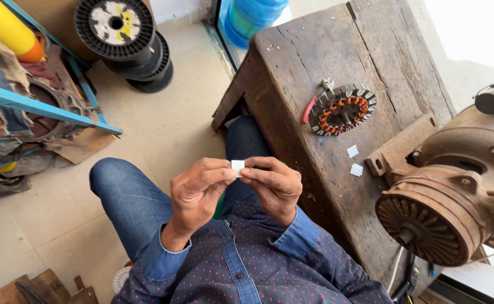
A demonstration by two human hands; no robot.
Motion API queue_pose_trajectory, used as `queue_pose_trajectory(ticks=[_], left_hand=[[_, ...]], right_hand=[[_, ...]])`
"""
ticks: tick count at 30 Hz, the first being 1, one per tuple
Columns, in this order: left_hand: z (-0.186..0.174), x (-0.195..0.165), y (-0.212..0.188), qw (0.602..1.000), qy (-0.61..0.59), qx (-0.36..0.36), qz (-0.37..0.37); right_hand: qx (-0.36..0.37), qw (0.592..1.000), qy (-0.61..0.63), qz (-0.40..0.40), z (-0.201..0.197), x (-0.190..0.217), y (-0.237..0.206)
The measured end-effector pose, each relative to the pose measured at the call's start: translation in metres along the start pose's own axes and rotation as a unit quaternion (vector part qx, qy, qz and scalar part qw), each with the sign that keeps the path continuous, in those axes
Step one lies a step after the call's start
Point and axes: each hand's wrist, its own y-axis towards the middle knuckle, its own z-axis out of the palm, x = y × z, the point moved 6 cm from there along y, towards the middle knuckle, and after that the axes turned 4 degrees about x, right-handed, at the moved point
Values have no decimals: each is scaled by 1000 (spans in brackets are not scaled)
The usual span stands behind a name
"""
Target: The person inserts small white rectangular insulating pieces into the slots of a motor armature. They repeatedly pick up the pieces, place them into the slots, and adjust them by hand.
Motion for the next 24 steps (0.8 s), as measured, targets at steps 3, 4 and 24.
queue_pose_trajectory(ticks=[3, 4, 24], left_hand=[[-1, -1, 0, 1000, 26, 5, 2], [-2, -1, 0, 1000, 24, 4, 2], [-7, -3, -9, 999, -18, -24, -13]], right_hand=[[0, 1000, -9, -12, 1, 1, 3], [-1, 1000, -15, -16, 1, 1, 4], [34, 996, -36, -80, 11, 12, 14]])
